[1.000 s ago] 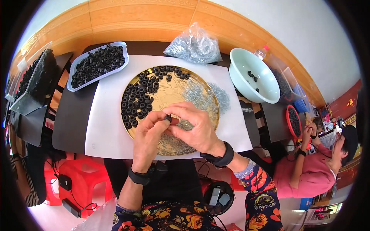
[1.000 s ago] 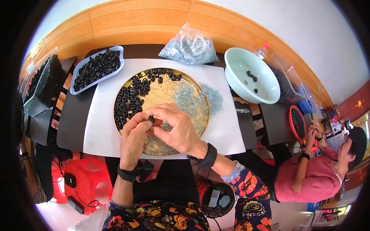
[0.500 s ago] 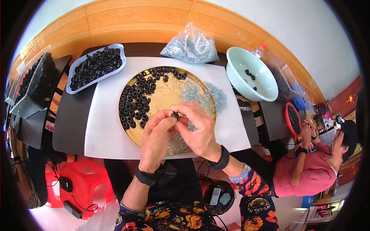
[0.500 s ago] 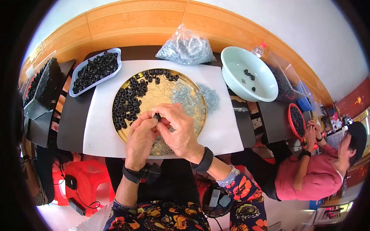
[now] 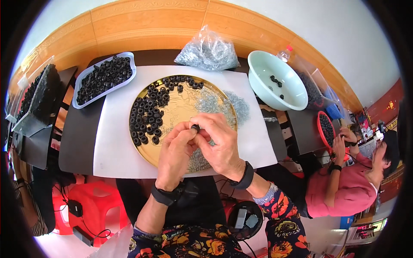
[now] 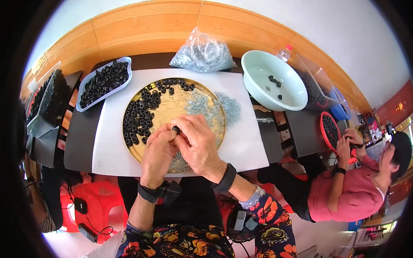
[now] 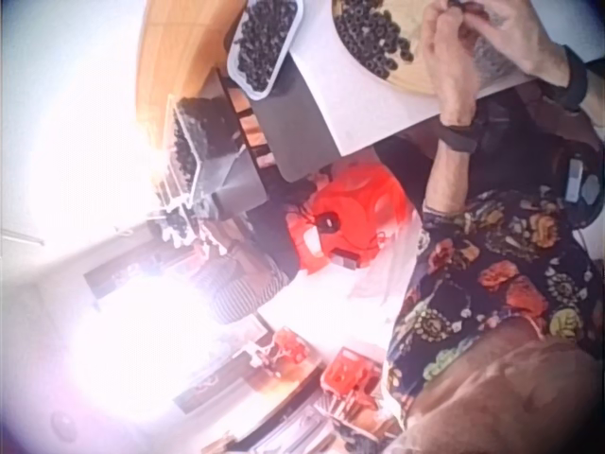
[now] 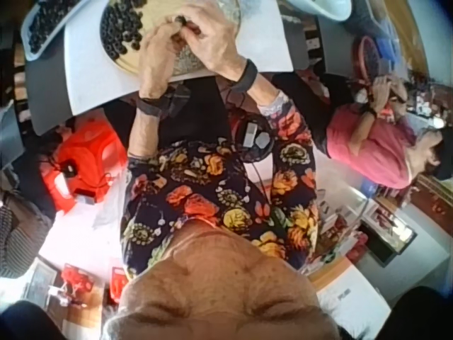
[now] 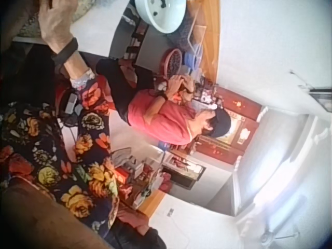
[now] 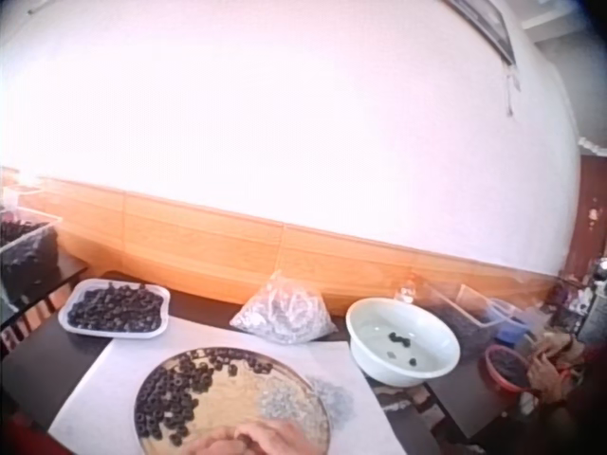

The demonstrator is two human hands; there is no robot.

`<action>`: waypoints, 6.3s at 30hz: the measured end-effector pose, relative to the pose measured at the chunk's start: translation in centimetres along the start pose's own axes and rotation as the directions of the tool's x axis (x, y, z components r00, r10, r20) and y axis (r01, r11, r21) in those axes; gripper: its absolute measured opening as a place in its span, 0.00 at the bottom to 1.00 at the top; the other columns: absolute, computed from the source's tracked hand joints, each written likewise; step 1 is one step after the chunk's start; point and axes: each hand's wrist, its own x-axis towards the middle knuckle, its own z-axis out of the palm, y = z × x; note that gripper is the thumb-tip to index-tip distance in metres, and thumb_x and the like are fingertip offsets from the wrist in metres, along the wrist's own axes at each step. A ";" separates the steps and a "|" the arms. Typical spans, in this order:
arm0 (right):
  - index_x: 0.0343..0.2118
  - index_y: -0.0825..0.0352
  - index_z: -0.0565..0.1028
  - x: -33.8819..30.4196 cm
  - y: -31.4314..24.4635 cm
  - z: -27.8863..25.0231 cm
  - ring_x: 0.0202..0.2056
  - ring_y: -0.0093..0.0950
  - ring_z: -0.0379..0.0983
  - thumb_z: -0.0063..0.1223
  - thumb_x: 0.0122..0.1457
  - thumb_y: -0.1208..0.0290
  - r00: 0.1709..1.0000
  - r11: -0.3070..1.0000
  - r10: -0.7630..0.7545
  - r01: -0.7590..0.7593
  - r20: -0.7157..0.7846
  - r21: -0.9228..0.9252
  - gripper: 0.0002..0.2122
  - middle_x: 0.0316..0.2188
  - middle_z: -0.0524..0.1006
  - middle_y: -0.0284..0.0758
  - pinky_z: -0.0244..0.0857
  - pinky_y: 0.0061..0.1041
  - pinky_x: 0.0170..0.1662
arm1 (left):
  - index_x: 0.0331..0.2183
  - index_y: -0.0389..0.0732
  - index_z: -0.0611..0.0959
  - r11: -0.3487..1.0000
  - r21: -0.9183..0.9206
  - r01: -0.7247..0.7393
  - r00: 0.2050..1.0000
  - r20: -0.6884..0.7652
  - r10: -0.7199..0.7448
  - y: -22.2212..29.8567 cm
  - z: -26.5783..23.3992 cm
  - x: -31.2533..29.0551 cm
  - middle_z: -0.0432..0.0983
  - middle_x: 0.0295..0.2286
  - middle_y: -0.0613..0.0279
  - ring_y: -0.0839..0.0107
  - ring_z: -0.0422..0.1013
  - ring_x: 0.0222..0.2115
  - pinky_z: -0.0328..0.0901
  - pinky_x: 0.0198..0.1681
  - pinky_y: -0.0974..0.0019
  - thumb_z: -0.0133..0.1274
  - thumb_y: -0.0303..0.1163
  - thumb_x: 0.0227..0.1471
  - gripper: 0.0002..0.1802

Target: Manually assembling small black plastic components by hand on a tray.

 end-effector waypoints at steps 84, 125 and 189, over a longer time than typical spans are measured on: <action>0.43 0.68 0.75 -0.7 0.2 -0.7 0.36 0.33 0.75 0.58 0.48 0.87 0.999 0.997 0.039 -0.039 -0.002 -0.072 0.17 0.39 0.77 0.39 0.72 0.27 0.35 | 0.35 0.36 0.75 1.000 0.000 0.010 1.000 0.007 -0.010 -0.8 0.7 0.0 0.74 0.30 0.63 0.74 0.72 0.37 0.65 0.45 0.68 0.43 0.28 0.58 0.07; 0.48 0.75 0.71 -2.2 -0.7 -1.5 0.38 0.20 0.75 0.48 0.63 0.77 0.932 0.653 0.325 -0.344 0.161 0.675 0.12 0.36 0.77 0.33 0.70 0.20 0.43 | 0.46 0.38 0.73 0.630 0.688 -0.361 0.900 0.080 0.429 -2.1 4.0 -1.0 0.71 0.36 0.61 0.73 0.68 0.36 0.65 0.41 0.69 0.52 0.39 0.53 0.21; 0.37 0.67 0.77 11.6 13.0 1.7 0.35 0.46 0.73 0.42 0.56 0.79 0.923 0.902 0.123 0.050 0.366 -0.430 0.11 0.32 0.76 0.46 0.67 0.38 0.41 | 0.31 0.33 0.78 0.855 0.484 -0.185 0.977 -0.006 0.214 -0.8 -0.8 -1.9 0.76 0.28 0.60 0.72 0.70 0.33 0.62 0.43 0.67 0.33 0.43 0.65 0.26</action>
